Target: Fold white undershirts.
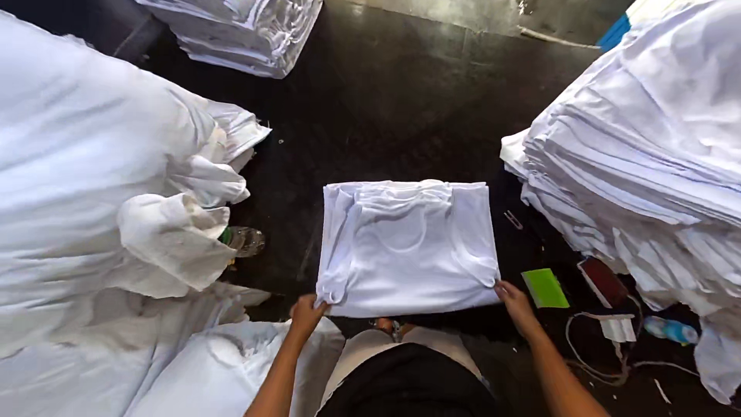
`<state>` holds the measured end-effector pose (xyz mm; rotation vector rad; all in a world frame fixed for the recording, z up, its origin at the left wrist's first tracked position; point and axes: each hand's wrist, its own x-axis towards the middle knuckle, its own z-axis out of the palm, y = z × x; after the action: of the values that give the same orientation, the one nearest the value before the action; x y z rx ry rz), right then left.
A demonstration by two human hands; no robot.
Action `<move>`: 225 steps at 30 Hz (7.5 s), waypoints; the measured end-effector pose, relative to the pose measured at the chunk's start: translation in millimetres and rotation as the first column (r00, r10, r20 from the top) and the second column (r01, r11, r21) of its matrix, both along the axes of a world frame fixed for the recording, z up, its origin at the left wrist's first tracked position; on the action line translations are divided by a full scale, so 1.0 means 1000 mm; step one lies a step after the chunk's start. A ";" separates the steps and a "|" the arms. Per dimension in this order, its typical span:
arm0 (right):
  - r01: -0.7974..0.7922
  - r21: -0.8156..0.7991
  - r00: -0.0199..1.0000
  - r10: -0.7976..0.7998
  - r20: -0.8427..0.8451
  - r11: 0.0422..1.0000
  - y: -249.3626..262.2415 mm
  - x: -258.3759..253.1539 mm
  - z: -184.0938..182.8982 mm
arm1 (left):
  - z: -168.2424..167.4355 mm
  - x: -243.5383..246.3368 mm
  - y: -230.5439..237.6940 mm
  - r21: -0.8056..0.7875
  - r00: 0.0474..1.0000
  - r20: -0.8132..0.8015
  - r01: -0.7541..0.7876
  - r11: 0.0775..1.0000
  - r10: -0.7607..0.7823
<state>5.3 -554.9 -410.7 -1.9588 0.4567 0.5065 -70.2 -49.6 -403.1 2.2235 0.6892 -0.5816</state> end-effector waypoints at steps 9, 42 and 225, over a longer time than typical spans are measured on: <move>-0.211 -0.120 0.963 0.185 -0.197 0.970 -0.027 0.014 0.029 | 0.017 -0.035 0.007 -0.278 0.967 -0.223 -0.185 0.942 0.124; -0.405 -0.403 0.677 0.566 0.471 0.820 0.107 0.154 0.007 | 0.009 0.125 -0.081 0.094 0.674 0.323 0.675 0.732 -0.664; -0.401 -0.294 0.897 0.307 -0.318 0.868 -0.251 0.065 -0.003 | -0.015 0.034 -0.216 0.300 0.829 -0.557 0.134 0.945 0.059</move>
<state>70.7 -806.1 -413.3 -2.3540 0.3643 0.9882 -36.5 -265.6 -418.0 2.3802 1.1073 -1.2537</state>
